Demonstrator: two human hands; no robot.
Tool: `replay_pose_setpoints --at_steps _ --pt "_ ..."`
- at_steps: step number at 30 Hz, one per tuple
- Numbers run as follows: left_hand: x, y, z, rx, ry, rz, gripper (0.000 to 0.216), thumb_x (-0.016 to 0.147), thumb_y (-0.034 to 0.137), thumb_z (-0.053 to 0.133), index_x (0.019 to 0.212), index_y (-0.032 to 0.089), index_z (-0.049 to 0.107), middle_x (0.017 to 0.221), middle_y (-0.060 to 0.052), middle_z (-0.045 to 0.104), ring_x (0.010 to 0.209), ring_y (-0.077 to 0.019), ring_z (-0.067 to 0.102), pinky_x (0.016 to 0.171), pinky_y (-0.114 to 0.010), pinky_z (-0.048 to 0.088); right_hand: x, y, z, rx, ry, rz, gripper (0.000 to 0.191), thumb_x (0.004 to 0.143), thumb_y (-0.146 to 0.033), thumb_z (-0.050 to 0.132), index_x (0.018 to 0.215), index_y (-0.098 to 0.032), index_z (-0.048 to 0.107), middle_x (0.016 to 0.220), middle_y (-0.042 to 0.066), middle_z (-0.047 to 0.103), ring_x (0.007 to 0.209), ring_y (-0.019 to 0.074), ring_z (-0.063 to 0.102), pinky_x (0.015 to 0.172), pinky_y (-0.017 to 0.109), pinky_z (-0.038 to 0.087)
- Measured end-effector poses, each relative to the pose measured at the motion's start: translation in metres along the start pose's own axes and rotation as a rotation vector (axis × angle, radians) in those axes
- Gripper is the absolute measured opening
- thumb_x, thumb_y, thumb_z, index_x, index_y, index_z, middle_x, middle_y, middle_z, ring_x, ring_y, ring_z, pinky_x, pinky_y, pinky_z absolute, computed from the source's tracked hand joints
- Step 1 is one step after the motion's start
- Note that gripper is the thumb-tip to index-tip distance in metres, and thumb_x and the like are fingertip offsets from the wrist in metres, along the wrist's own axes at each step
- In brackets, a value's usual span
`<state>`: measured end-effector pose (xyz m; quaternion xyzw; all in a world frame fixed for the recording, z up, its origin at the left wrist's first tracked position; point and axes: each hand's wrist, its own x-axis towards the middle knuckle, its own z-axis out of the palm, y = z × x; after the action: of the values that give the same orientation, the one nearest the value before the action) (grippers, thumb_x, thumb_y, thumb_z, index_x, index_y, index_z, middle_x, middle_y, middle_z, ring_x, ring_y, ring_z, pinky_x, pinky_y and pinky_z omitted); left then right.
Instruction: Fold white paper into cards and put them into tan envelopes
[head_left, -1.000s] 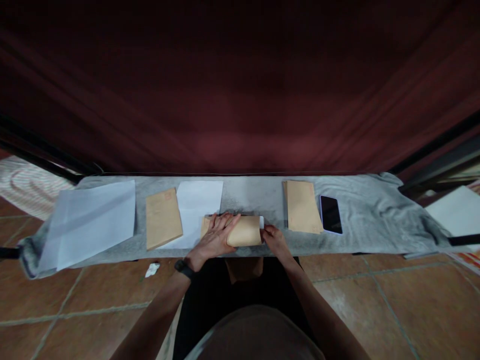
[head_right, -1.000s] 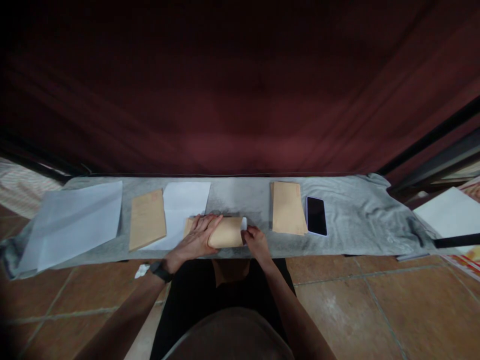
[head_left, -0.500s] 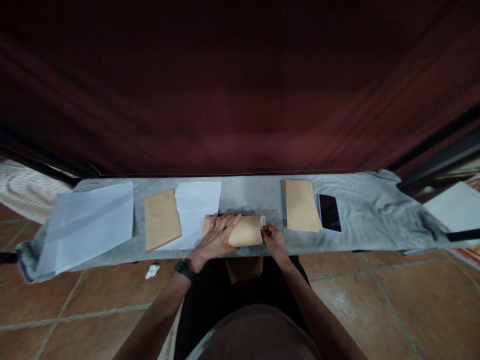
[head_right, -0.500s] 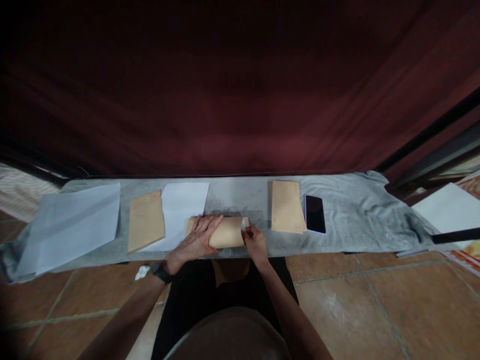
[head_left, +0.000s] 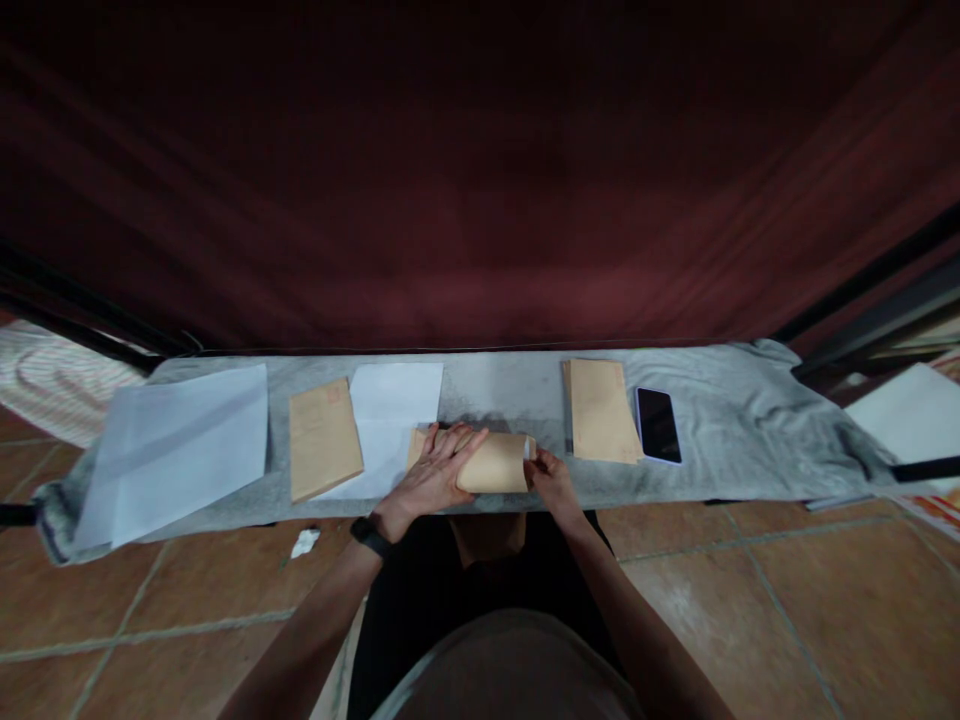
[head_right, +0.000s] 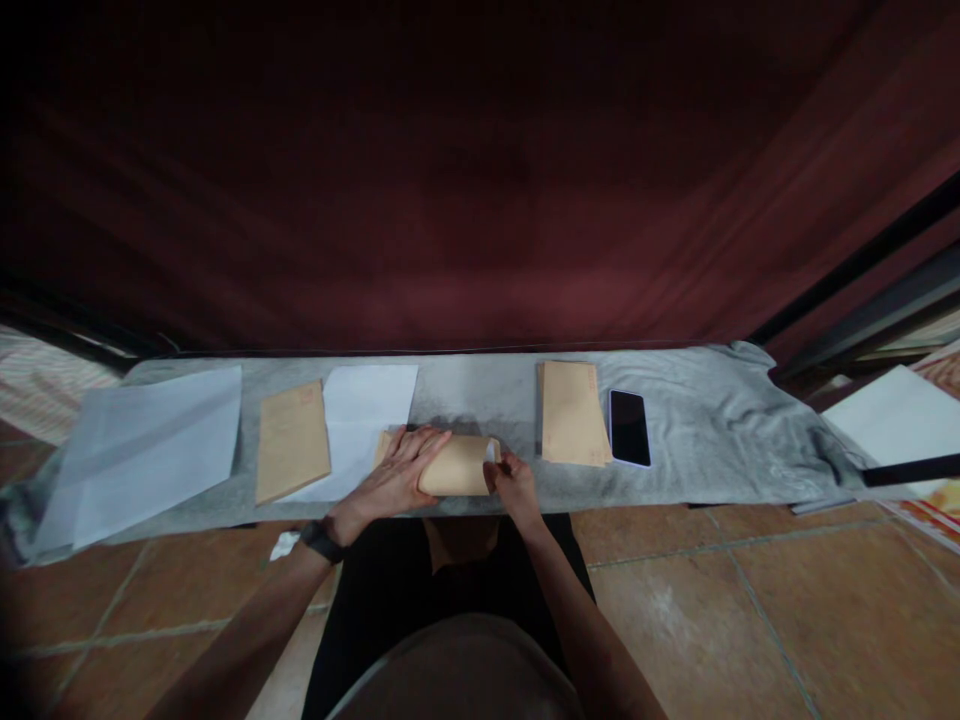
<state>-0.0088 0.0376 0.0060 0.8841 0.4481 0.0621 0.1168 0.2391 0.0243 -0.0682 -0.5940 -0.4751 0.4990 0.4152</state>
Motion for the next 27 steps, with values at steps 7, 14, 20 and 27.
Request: replay_pose_setpoints --at_steps 7,14,20,27 --pt "0.003 0.0 0.001 0.008 -0.023 0.02 0.114 0.074 0.043 0.08 0.161 0.025 0.009 0.158 -0.016 0.035 0.15 -0.0348 0.024 0.123 -0.059 0.007 -0.001 0.005 -0.001 0.054 0.019 0.041 0.024 0.075 -0.046 0.061 0.074 -0.022 0.063 0.066 0.0 0.067 0.062 0.0174 0.062 0.055 0.026 0.048" --pt "-0.002 0.008 0.003 -0.147 0.118 -0.03 0.105 0.076 0.045 0.081 0.159 0.027 0.018 0.166 -0.013 0.018 0.154 -0.0356 0.012 0.123 -0.06 0.007 -0.006 -0.001 -0.002 0.247 0.103 0.059 0.028 0.071 -0.047 0.064 0.08 -0.021 0.064 0.077 0.003 0.072 0.07 0.0193 0.066 0.063 0.029 0.052" --pt "0.0 0.061 0.041 -1.109 0.576 -0.692 0.071 0.086 0.055 0.068 0.145 0.022 0.044 0.134 -0.015 0.061 0.127 -0.0299 0.058 0.104 -0.048 0.05 -0.01 -0.004 0.002 0.45 0.217 0.069 0.032 0.073 -0.048 0.065 0.092 -0.023 0.061 0.09 0.003 0.074 0.075 0.0186 0.068 0.065 0.03 0.054" --pt "0.032 0.114 0.057 -1.881 0.467 -0.814 0.041 0.073 0.038 0.085 0.102 0.016 0.065 0.096 -0.007 0.074 0.077 -0.0178 0.073 0.066 -0.027 0.061 -0.02 -0.012 0.021 0.581 0.245 0.045 0.026 0.074 -0.044 0.069 0.09 -0.024 0.062 0.084 -0.002 0.073 0.07 0.0149 0.066 0.067 0.028 0.053"
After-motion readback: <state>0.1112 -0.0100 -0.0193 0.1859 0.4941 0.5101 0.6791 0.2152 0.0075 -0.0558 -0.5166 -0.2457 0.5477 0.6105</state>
